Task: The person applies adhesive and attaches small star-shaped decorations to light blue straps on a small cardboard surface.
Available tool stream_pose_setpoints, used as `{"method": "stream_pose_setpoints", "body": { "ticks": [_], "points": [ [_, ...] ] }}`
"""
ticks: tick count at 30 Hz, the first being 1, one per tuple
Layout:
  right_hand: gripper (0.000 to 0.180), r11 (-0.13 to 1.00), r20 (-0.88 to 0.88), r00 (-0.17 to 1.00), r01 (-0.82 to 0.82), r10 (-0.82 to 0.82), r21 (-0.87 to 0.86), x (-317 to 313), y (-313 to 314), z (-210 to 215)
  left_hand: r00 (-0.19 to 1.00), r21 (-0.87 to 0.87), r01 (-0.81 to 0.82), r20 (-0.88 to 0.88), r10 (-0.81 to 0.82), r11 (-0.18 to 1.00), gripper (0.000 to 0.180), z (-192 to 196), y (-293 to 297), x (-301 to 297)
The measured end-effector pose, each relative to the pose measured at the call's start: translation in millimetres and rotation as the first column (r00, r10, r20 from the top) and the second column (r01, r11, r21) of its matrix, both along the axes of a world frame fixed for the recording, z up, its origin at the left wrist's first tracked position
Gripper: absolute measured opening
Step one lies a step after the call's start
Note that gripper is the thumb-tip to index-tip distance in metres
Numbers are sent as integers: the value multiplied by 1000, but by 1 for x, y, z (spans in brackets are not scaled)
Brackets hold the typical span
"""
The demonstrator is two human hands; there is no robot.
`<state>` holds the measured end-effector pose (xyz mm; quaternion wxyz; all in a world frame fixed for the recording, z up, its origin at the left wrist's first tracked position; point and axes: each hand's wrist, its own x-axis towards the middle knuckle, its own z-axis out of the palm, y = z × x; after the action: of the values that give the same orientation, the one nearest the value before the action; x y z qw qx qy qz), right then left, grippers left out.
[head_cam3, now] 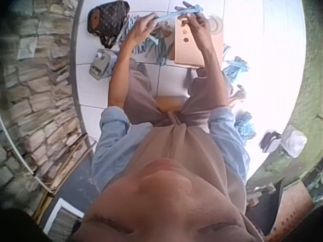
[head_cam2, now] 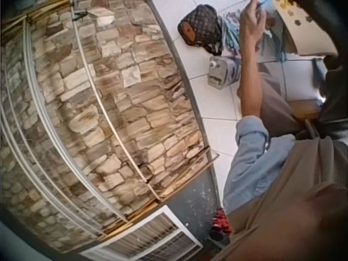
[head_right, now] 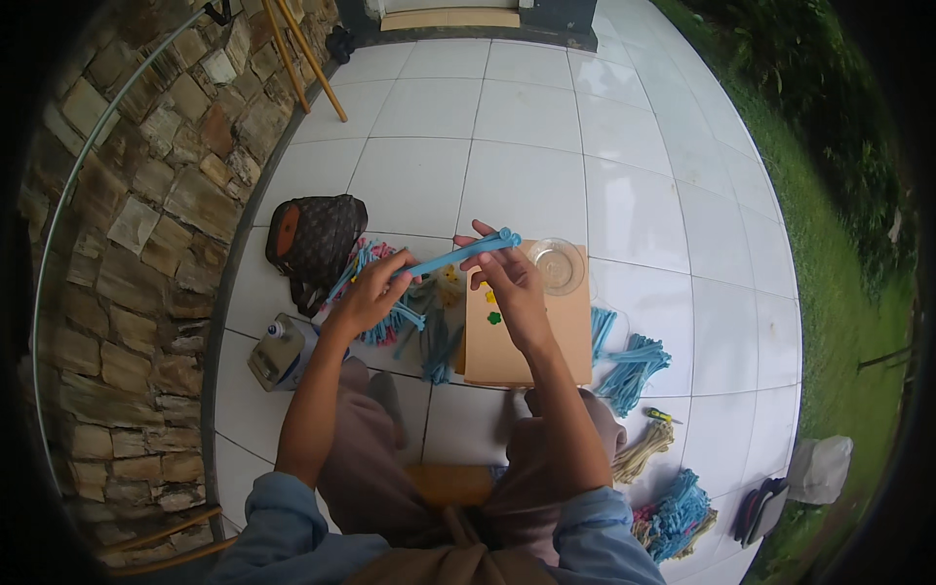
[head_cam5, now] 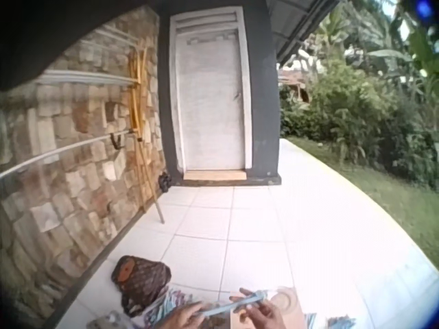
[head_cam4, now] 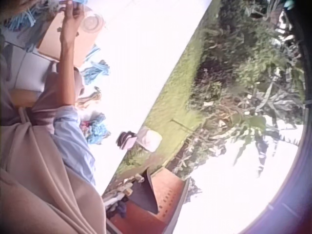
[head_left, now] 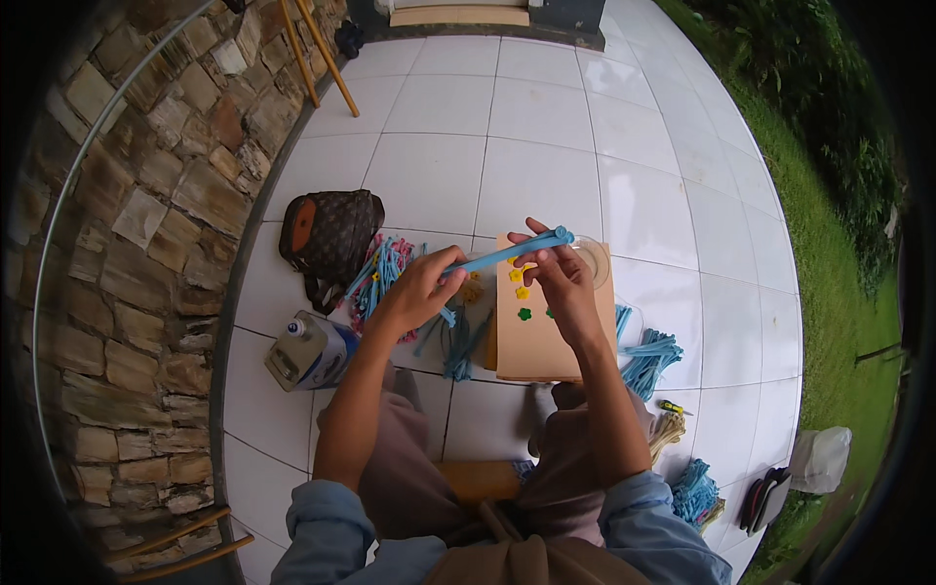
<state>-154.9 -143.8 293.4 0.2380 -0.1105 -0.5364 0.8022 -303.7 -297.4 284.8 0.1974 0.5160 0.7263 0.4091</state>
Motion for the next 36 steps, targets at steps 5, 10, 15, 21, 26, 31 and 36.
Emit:
{"method": "stream_pose_setpoints", "body": {
  "ticks": [5, 10, 15, 21, 26, 31, 36],
  "points": [
    [35, 996, 29, 997, 73, -72, -59, -3, -1, -7, 995, 98, -41, -89, 50, 994, 15, 7, -6, 2],
    [36, 991, 34, 993, 116, -115, -64, -7, -5, -6, 986, 119, -71, -141, 88, 990, 19, 6, -17, -4],
    [40, 990, 7, 991, 133, -134, 49, -13, -10, -3, 981, 127, -47, -181, 70, 991, 22, 0, -26, -13],
    [40, 985, 27, 987, 155, -158, 79, -15, -8, -1, 943, 185, -178, 312, 114, 966, 10, -5, -36, -19],
    [42, 946, 51, 962, 252, -268, 206, -10, -3, 5, 752, 177, -328, 644, 143, 928, 11, 6, -31, -14],
    [43, 928, 11, 944, 320, -328, 191, -9, 5, 2, 778, 389, -142, 613, -141, 910, 28, 4, -23, -10],
    [52, 957, 93, 957, 263, -274, 121, -10, 15, -11, 787, 327, -303, 615, 42, 895, 27, -17, -16, -14]
  ]
}}
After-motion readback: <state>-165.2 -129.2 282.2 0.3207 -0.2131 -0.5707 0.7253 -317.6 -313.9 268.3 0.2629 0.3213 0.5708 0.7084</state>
